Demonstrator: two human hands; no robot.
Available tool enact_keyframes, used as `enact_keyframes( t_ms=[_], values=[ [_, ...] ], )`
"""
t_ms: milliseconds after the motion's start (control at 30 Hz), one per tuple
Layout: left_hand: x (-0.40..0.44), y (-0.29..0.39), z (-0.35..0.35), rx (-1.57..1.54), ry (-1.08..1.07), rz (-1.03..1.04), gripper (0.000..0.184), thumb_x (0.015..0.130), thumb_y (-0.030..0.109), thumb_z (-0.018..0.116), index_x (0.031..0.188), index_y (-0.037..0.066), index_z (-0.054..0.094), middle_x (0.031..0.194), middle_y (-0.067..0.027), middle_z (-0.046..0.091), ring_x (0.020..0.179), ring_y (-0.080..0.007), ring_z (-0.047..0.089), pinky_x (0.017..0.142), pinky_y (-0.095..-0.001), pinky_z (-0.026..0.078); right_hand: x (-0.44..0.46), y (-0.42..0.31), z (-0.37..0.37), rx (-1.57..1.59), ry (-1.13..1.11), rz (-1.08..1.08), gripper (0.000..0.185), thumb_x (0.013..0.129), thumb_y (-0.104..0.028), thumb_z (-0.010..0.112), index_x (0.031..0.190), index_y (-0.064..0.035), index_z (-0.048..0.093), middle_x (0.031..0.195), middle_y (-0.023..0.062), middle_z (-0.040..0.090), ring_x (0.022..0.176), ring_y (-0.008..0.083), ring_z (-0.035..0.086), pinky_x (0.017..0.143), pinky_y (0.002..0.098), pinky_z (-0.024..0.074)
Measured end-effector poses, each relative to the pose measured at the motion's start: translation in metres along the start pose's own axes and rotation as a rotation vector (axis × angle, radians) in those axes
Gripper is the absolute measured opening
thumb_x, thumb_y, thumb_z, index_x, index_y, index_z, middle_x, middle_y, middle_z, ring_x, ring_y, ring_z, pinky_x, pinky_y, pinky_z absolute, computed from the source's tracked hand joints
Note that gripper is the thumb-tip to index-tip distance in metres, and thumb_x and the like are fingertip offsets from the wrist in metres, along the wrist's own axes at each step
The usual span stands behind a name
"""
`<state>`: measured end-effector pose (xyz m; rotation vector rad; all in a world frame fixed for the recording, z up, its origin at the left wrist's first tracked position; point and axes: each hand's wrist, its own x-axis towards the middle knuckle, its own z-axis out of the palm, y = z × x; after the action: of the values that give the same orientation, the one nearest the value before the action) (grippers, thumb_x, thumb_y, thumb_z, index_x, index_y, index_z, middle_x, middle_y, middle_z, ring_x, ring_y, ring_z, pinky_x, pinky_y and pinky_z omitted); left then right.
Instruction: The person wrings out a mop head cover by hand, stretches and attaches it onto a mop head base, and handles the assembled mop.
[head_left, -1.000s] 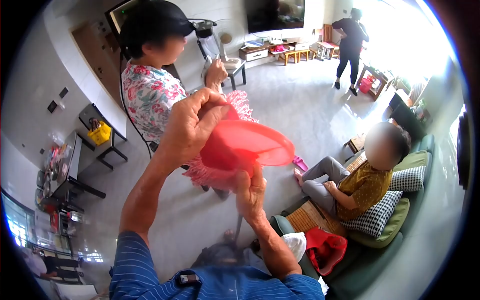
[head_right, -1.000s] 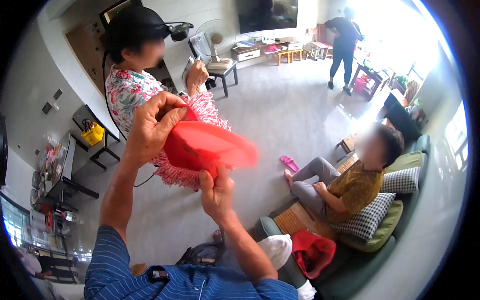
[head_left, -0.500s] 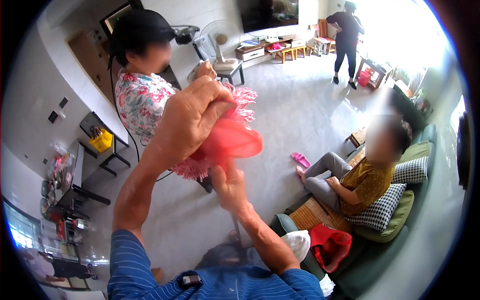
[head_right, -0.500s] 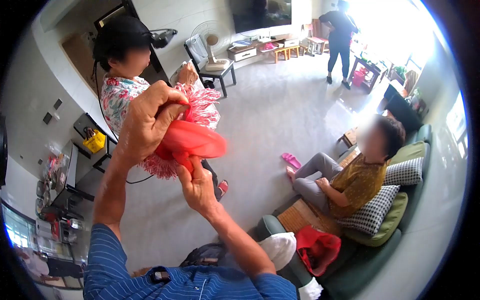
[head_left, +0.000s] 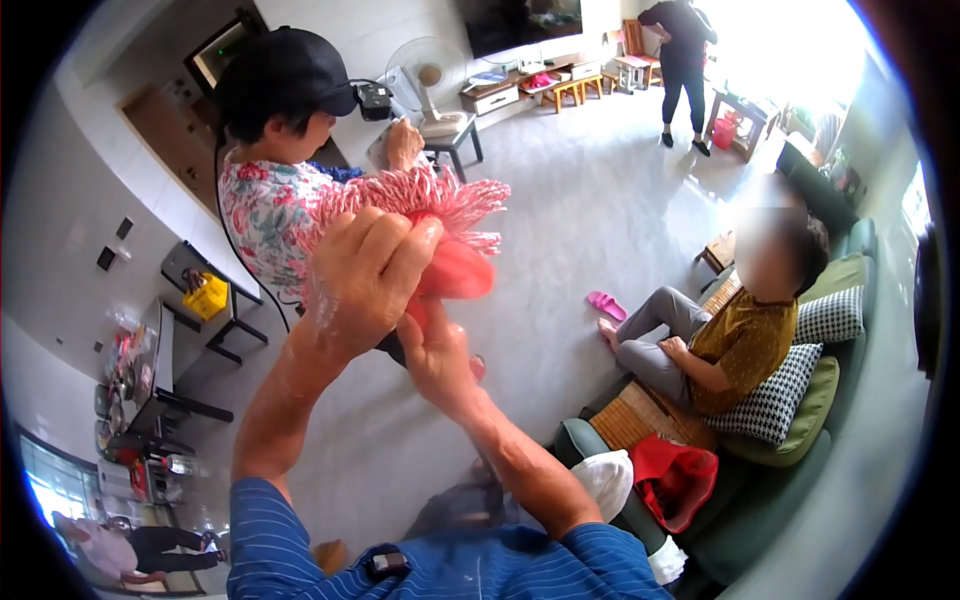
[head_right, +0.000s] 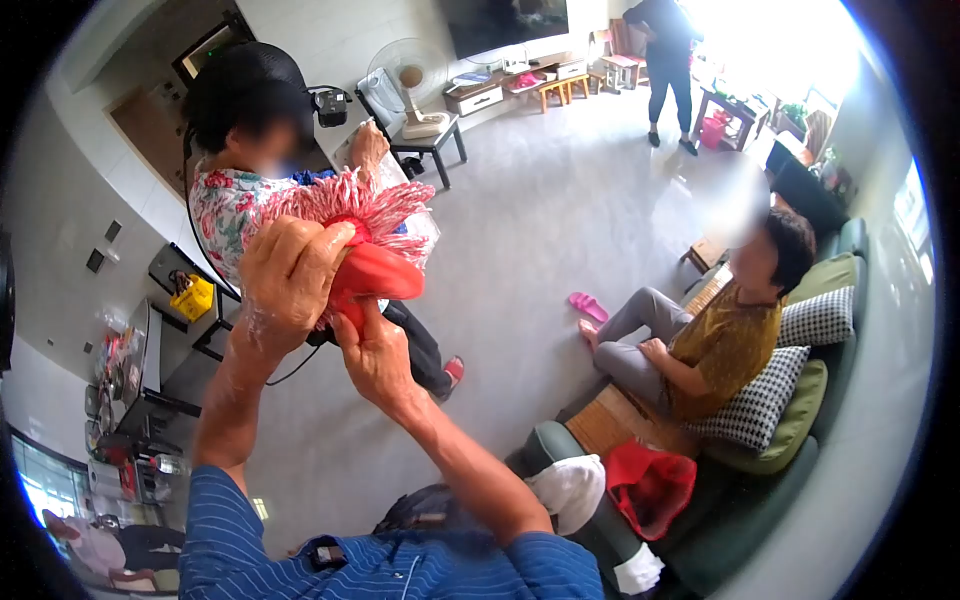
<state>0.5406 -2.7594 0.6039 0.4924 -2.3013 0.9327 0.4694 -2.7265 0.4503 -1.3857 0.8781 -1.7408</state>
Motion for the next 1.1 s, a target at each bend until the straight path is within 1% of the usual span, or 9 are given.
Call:
enact_keyframes(
  t_ms=[200,300,433,533,633,700,833,933,1100],
  values=[
    [-0.009,-0.011,0.005,-0.101,-0.142,0.023,0.023,0.081,0.005,0.071,0.102,0.003,0.063,0.089,-0.0104,0.059,0.081,-0.0275,0.061,0.072,-0.0401,0.050,-0.011,0.031,0.029,-0.154,0.061,0.052,0.033,0.095,-0.020,0.062,0.120,-0.0014,0.052,0.080,0.0253,0.066,0.072,0.0446,0.065,0.062,0.0470,0.0511],
    [-0.041,-0.019,0.020,-0.194,-0.166,-0.080,0.024,0.077,0.007,0.068,0.100,0.004,0.062,0.082,-0.0059,0.052,0.079,-0.0235,0.057,0.073,-0.0383,0.047,-0.026,0.043,0.027,-0.171,0.067,0.183,0.036,0.096,-0.020,0.059,0.126,-0.0019,0.052,0.102,0.0261,0.064,0.092,0.0423,0.063,0.080,0.0459,0.0498],
    [-0.054,-0.013,0.021,-0.262,-0.063,-0.084,0.026,0.079,0.005,0.070,0.104,0.004,0.062,0.089,-0.0073,0.058,0.082,-0.0276,0.059,0.071,-0.0404,0.046,-0.027,0.039,0.021,-0.142,0.043,0.235,0.036,0.093,-0.019,0.064,0.124,-0.0033,0.054,0.106,0.0214,0.065,0.094,0.0400,0.064,0.077,0.0456,0.0500],
    [-0.047,-0.012,0.008,-0.261,0.014,-0.118,0.028,0.079,0.004,0.072,0.106,0.004,0.064,0.094,-0.0096,0.059,0.089,-0.0294,0.060,0.078,-0.0418,0.048,-0.023,0.016,0.025,-0.217,0.099,0.174,0.035,0.091,-0.017,0.066,0.122,-0.0043,0.055,0.104,0.0198,0.065,0.091,0.0385,0.064,0.075,0.0457,0.0497],
    [-0.030,-0.009,-0.002,-0.246,0.109,-0.108,0.030,0.081,0.000,0.072,0.110,0.004,0.064,0.102,-0.0116,0.060,0.094,-0.0311,0.061,0.085,-0.0451,0.049,-0.012,0.002,0.024,-0.129,0.119,0.105,0.035,0.088,-0.014,0.072,0.117,-0.0033,0.055,0.087,0.0229,0.064,0.075,0.0434,0.062,0.066,0.0460,0.0515],
    [-0.019,-0.009,-0.016,-0.162,0.148,-0.089,0.026,0.087,0.001,0.070,0.112,0.003,0.062,0.106,-0.0127,0.059,0.096,-0.0314,0.062,0.087,-0.0457,0.051,-0.003,-0.024,0.022,-0.058,0.103,0.087,0.035,0.087,-0.013,0.072,0.116,-0.0021,0.055,0.091,0.0224,0.067,0.083,0.0429,0.067,0.070,0.0446,0.0548],
    [-0.016,-0.002,-0.038,-0.105,0.245,-0.128,0.015,0.097,0.004,0.062,0.110,0.001,0.059,0.106,-0.0152,0.059,0.097,-0.0299,0.062,0.089,-0.0412,0.054,-0.002,-0.035,0.021,-0.071,0.114,-0.228,0.048,0.083,-0.014,0.076,0.122,0.0003,0.051,0.098,0.0234,0.066,0.084,0.0430,0.067,0.069,0.0449,0.0557],
    [-0.025,0.004,-0.040,-0.109,0.317,-0.139,0.014,0.098,0.005,0.060,0.111,-0.001,0.057,0.106,-0.0147,0.059,0.097,-0.0287,0.062,0.089,-0.0399,0.054,-0.013,-0.035,0.025,0.012,-0.029,-0.130,0.051,0.083,-0.013,0.075,0.126,0.0010,0.049,0.107,0.0255,0.063,0.091,0.0447,0.065,0.074,0.0465,0.0553],
    [-0.040,0.004,-0.050,-0.100,0.318,-0.206,0.015,0.102,0.009,0.055,0.113,0.000,0.055,0.108,-0.0164,0.059,0.100,-0.0297,0.063,0.089,-0.0409,0.055,-0.030,-0.056,0.028,0.073,-0.031,-0.120,0.052,0.085,-0.010,0.069,0.131,-0.0004,0.047,0.123,0.0265,0.052,0.113,0.0453,0.052,0.095,0.0508,0.0452]
  ],
)
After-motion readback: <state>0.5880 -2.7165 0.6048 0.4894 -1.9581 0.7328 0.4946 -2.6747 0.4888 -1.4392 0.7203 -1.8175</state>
